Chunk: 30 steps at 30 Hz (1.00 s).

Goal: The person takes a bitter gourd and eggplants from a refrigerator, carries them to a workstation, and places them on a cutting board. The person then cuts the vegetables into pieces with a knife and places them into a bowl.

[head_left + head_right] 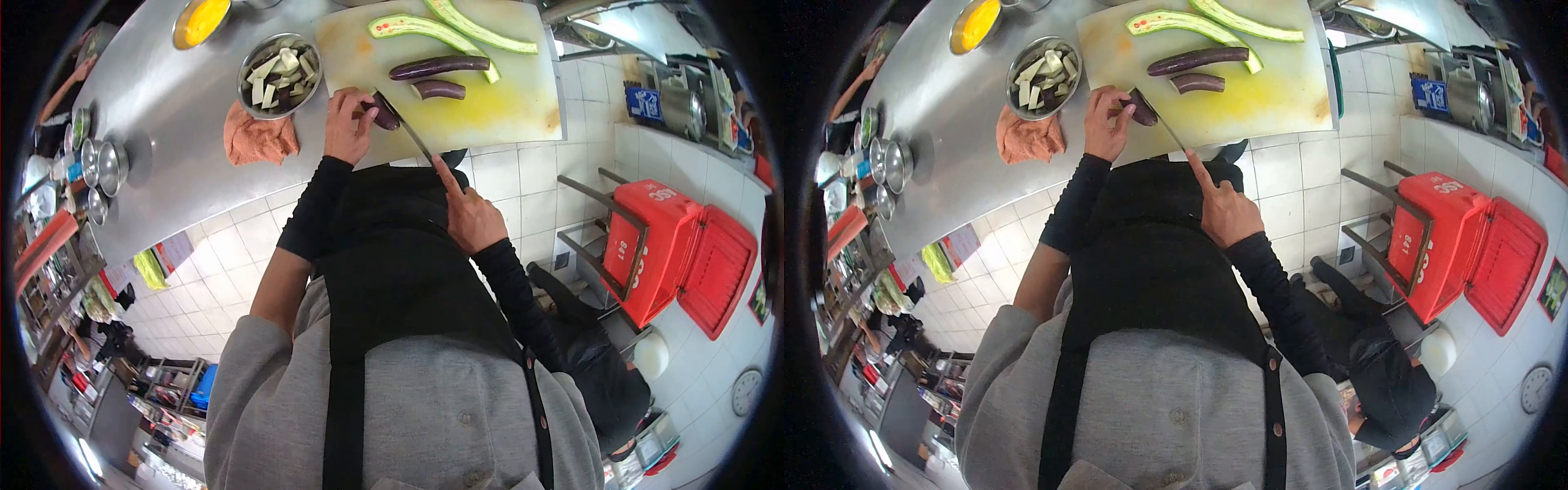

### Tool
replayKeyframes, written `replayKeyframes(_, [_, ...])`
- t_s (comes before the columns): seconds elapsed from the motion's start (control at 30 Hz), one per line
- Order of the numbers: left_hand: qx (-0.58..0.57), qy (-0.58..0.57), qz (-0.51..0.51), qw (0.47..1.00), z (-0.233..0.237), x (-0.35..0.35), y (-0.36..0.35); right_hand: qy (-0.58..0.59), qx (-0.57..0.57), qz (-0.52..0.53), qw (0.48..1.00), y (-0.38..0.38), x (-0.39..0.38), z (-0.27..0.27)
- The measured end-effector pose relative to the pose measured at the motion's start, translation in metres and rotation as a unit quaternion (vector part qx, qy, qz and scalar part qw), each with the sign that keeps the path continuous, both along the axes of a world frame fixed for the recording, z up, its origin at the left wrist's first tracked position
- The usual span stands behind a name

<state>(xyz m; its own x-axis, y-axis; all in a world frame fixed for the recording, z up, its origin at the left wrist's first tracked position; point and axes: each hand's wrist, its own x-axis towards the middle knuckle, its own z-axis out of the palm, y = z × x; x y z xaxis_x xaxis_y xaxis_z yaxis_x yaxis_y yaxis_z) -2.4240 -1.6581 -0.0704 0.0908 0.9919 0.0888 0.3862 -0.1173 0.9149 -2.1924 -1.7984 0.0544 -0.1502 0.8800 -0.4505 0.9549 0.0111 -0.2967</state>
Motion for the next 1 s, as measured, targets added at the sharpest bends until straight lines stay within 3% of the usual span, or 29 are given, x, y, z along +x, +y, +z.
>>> replayKeyframes(0.1, [0.059,0.051,-0.007,0.997,-0.016,-0.004,0.001,-0.019,0.003,0.016,1.000,0.003,-0.003,0.015])
replayKeyframes(0.37, [0.054,0.012,0.004,0.998,-0.020,-0.004,0.001,-0.051,0.007,0.069,0.996,0.010,-0.003,0.032])
replayKeyframes(0.47, [0.021,-0.035,0.009,0.999,-0.017,-0.004,-0.001,-0.010,-0.016,0.059,0.998,0.022,-0.005,0.033])
replayKeyframes(0.67, [0.026,-0.009,0.011,1.000,-0.022,-0.004,-0.004,0.031,-0.043,0.032,0.998,0.027,-0.018,0.011])
replayKeyframes(0.87, [0.137,0.096,0.001,0.986,-0.002,-0.008,-0.004,0.063,0.012,0.023,0.998,0.000,-0.024,-0.079])
replayKeyframes(0.9, [0.145,0.103,-0.006,0.984,0.003,-0.012,-0.003,0.056,-0.006,0.013,0.998,0.002,-0.023,-0.073])
replayKeyframes(1.0, [0.173,0.156,-0.137,0.963,0.007,-0.034,0.001,0.095,0.004,-0.005,0.995,0.008,-0.013,-0.070])
